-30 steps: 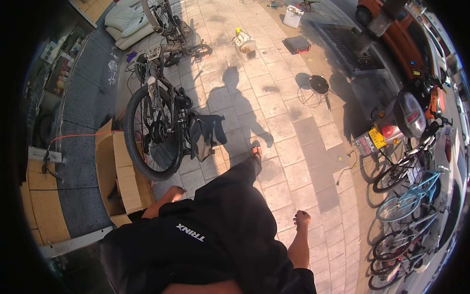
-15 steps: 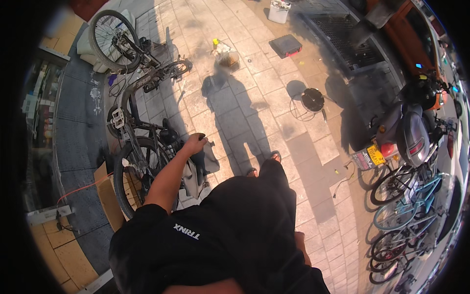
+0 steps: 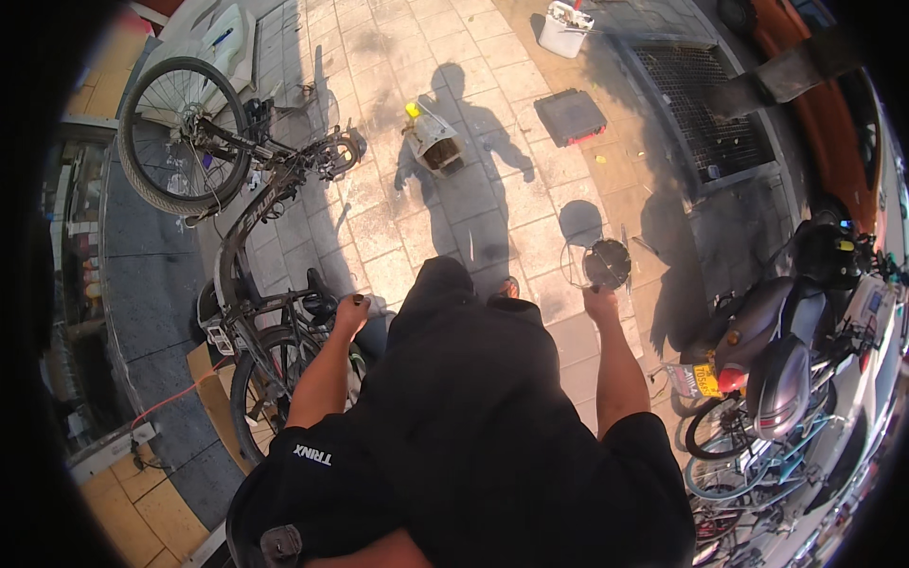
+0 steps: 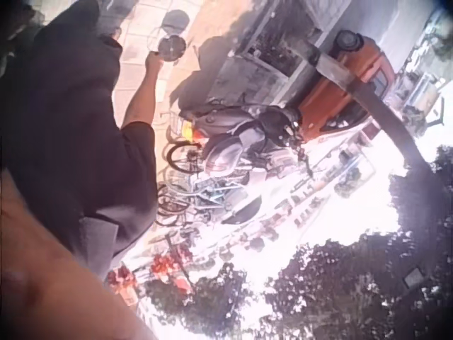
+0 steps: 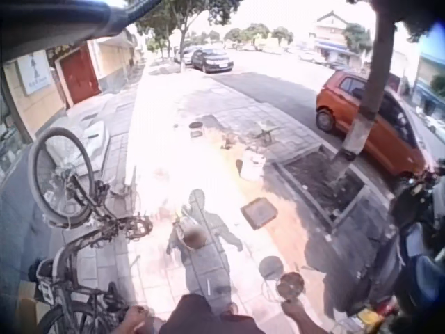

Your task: The person works on a bicycle's rear wheel and drivetrain, rotating the tire and adjusting components by hand. They then use a wrench to tighten a bolt on the rear wheel hub.

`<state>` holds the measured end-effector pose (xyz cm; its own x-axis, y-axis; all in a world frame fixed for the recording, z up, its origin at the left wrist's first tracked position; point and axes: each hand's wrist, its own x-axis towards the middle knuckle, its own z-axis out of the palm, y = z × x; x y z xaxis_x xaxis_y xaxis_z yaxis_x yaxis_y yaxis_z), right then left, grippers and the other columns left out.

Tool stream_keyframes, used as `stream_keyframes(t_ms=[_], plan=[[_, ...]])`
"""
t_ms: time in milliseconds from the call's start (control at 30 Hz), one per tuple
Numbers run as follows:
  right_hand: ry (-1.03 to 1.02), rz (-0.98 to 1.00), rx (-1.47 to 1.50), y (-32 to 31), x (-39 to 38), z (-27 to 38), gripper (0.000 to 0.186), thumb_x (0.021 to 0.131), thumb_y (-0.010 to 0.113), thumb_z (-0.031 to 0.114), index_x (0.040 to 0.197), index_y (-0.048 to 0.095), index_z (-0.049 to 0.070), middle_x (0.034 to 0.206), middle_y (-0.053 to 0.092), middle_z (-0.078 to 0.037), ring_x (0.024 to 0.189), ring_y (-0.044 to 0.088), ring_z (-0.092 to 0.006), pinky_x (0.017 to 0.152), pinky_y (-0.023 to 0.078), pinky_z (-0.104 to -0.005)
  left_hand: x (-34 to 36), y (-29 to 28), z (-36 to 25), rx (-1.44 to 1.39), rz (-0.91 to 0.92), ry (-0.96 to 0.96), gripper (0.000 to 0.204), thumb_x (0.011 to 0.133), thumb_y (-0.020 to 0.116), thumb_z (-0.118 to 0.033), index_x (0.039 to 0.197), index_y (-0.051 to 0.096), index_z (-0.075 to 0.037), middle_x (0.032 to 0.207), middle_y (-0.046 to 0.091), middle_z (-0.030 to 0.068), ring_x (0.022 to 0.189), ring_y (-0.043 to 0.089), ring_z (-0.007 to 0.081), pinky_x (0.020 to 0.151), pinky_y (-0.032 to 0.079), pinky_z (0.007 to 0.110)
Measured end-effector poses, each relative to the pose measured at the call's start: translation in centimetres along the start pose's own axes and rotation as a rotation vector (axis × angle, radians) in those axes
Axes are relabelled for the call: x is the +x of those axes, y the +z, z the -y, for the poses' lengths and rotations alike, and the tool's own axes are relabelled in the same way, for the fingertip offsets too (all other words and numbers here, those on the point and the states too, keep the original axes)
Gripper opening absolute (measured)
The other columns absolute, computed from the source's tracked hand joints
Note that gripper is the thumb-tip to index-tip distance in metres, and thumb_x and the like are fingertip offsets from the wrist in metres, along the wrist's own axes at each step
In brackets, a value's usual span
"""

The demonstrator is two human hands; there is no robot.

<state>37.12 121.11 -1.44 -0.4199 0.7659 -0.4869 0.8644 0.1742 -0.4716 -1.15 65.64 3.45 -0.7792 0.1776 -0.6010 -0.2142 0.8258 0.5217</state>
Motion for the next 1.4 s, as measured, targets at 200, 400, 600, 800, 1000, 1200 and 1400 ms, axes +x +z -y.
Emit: stream_keyframes(t_ms=[200, 400, 600, 800, 1000, 1200, 1400], plan=[[-0.078, 0.059, 0.122, -6.3, 14.5, 25.7, 0.043, 0.09, 0.064, 0.034, 0.116, 0.074, 0.001, 0.104, 0.076, -0.022, 0.099, 0.074, -0.0344, 0.09, 0.055, -0.041, 4.6, -1.6, -0.5, 0.154, -0.074, -0.288, 0.052, 0.088, 0.068, -0.035, 0.121, 0.072, 0.004, 0.119, 0.072, 0.0277, 0.114, 0.07, 0.0371, 0.096, 0.054, 0.045], [0.065, 0.064, -0.213, -3.7, 19.4, 20.1, 0.037, 0.085, 0.065, 0.034, 0.099, 0.079, 0.003, 0.082, 0.076, -0.014, 0.073, 0.075, -0.0273, 0.075, 0.059, -0.0405, 20.0, -3.0, -9.7, 0.07, -0.036, -0.178, 0.047, 0.085, 0.073, -0.035, 0.105, 0.073, 0.007, 0.091, 0.074, 0.0212, 0.084, 0.071, 0.0302, 0.078, 0.055, 0.043], [0.322, 0.067, -0.325, -2.9, 17.5, 24.2, 0.036, 0.078, 0.07, 0.031, 0.09, 0.077, -0.003, 0.086, 0.076, -0.021, 0.081, 0.077, -0.0329, 0.077, 0.061, -0.0437, 34.2, -8.7, -29.0, -0.275, -0.05, -0.136, 0.04, 0.095, 0.069, -0.026, 0.117, 0.071, 0.007, 0.09, 0.074, 0.0127, 0.077, 0.066, 0.0209, 0.073, 0.053, 0.037], [0.488, 0.26, -0.25, -0.9, 32.1, 26.8, 0.031, 0.079, 0.069, 0.03, 0.07, 0.074, 0.001, 0.067, 0.072, -0.016, 0.057, 0.071, -0.0285, 0.059, 0.059, -0.0427, 43.5, -8.8, -42.7, -0.155, -0.097, 0.024, 0.048, 0.097, 0.068, -0.027, 0.129, 0.064, 0.009, 0.116, 0.073, 0.0212, 0.104, 0.07, 0.0278, 0.093, 0.053, 0.037], [0.135, -0.042, -0.334, -1.5, 56.7, 39.2, 0.046, 0.09, 0.059, 0.044, 0.08, 0.075, 0.002, 0.07, 0.072, -0.017, 0.077, 0.075, -0.0353, 0.081, 0.058, -0.0472, 47.7, -9.5, -44.5, 0.159, -0.099, -0.264, 0.056, 0.088, 0.068, -0.035, 0.121, 0.068, 0.01, 0.107, 0.075, 0.026, 0.102, 0.073, 0.0333, 0.093, 0.055, 0.039], [0.181, 0.309, 0.19, -6.1, 79.0, 57.9, 0.048, 0.095, 0.058, 0.042, 0.094, 0.073, -0.003, 0.091, 0.073, -0.026, 0.09, 0.074, -0.0377, 0.085, 0.056, -0.0461, 48.8, -11.9, -60.3, 0.172, -0.09, -0.432, 0.049, 0.091, 0.069, -0.031, 0.123, 0.07, 0.006, 0.105, 0.076, 0.018, 0.094, 0.072, 0.0244, 0.085, 0.055, 0.036], [0.174, 0.182, 0.31, -3.2, 92.3, 67.3, 0.05, 0.092, 0.066, 0.042, 0.104, 0.073, -0.006, 0.089, 0.074, -0.024, 0.088, 0.074, -0.0391, 0.083, 0.057, -0.0464, 53.4, -14.4, -63.8, 0.242, -0.086, -0.468, 0.045, 0.091, 0.071, -0.03, 0.12, 0.072, 0.004, 0.101, 0.076, 0.0145, 0.091, 0.071, 0.0206, 0.083, 0.055, 0.034]])
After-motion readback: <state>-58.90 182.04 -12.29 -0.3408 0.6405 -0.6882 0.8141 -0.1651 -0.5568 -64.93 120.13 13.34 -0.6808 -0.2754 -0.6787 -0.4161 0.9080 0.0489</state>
